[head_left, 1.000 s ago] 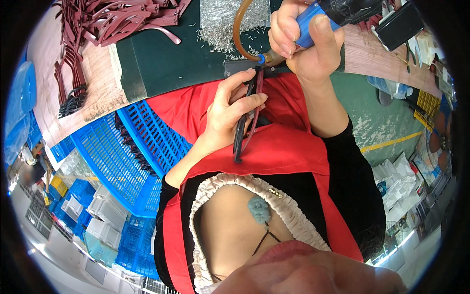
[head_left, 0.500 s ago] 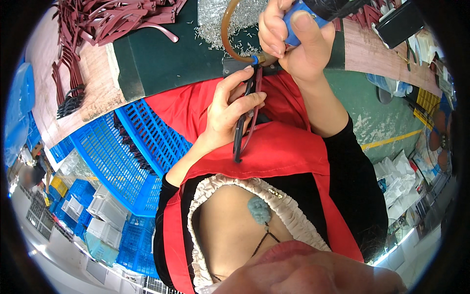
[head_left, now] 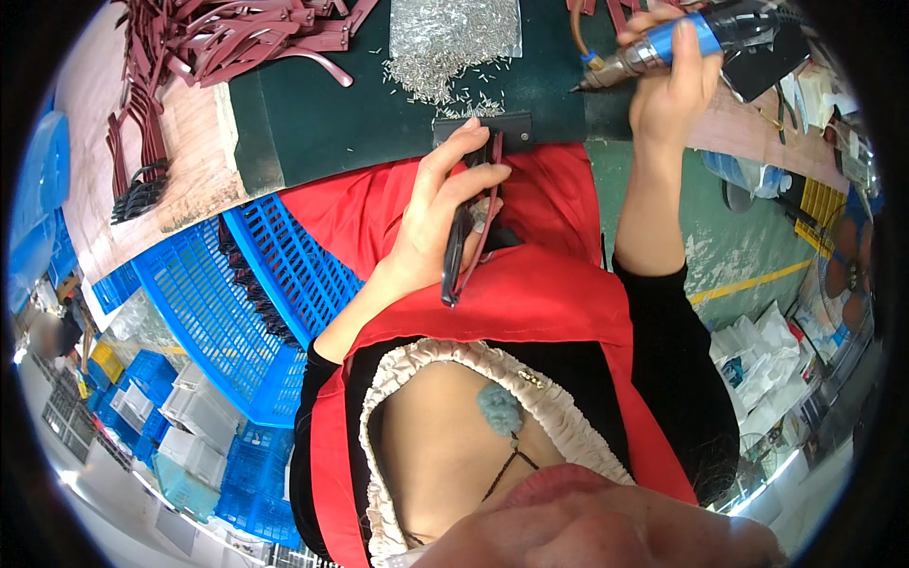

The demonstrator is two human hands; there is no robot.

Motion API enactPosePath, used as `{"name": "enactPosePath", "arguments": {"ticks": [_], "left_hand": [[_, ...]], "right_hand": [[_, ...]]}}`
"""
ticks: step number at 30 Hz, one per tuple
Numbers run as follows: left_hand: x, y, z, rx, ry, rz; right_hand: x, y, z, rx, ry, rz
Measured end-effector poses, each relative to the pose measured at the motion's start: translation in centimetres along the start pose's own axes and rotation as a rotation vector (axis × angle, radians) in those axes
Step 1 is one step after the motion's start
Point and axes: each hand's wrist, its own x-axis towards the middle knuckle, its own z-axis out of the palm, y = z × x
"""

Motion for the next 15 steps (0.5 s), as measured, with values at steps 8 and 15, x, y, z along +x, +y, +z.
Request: {"name": "enactPosePath", "arguments": {"ticks": [8,15], "left_hand": [[2.6,0.7,-0.4,-0.049,0.16,-0.004],[0.2,-1.0,-9.4,-0.303,0.927,-0.425]], "right_hand": [[-9.6,-3.2,5.3,-0.541,-0.561,-0.361],[-1.4,-3.2,11.1,-0.069,-0.54,-0.064]]}}
